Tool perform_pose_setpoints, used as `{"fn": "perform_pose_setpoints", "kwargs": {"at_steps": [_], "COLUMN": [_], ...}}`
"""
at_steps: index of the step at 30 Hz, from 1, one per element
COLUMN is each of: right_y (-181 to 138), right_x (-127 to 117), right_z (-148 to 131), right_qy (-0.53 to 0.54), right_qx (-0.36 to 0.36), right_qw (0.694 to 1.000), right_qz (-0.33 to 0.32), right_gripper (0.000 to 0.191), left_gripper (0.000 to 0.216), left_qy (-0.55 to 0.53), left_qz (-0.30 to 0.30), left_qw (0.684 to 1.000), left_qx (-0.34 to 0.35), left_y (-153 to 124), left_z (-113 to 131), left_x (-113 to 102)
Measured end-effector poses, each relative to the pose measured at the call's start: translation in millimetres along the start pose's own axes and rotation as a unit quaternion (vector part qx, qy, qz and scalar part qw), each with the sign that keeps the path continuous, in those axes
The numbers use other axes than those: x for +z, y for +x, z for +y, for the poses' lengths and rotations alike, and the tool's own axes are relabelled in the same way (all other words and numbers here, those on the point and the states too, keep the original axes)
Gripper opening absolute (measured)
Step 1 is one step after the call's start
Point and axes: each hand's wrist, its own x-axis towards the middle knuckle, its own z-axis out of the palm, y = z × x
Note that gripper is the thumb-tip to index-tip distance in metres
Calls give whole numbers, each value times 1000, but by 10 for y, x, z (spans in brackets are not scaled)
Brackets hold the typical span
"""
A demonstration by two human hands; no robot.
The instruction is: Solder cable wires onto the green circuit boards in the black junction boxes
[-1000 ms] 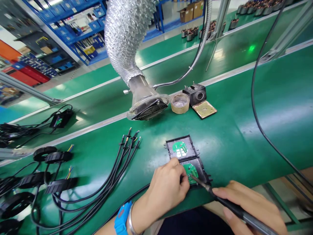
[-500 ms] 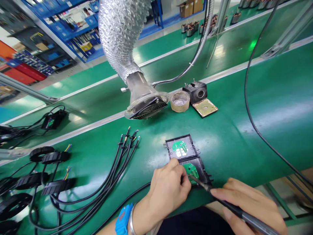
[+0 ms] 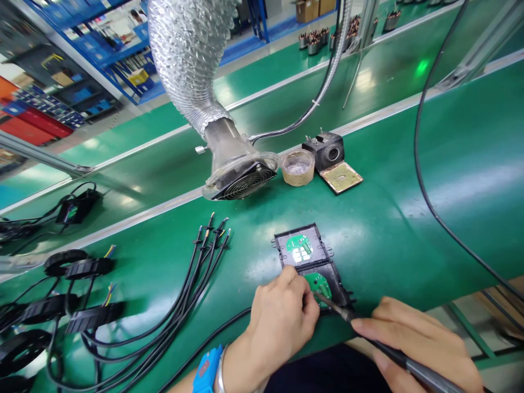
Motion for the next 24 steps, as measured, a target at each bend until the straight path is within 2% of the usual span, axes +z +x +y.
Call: {"fn": "perform_pose_setpoints", "kwargs": {"at_steps": [4,12,17,20,24], "right_y": [-46,-15,-49,-84,-72], "right_x": [32,13,-63,-38,78], "right_z": [28,-12,3,43,133], "right_qy": [-18,-75,-63,-68,-64], "right_qx": [6,-54,-19,-4,-65], "right_qw": [1000,996,997,996,995], "right_qz": [1,2,48,54,48], "right_gripper": [28,27,24,29,40], "left_gripper": [12,10,9,9,11], "left_qy": [11,11,13,11,-13], "left_qz": [-2,11,7,1,-2], "left_qw": [1000,1000,1000,1000,1000], "left_qx": [-2,6,4,2,11], "left_y": [-5,20,7,1,6], "left_z": [9,11,15,16,-5], "left_x": [-5,0,-8,-8,-56]}}
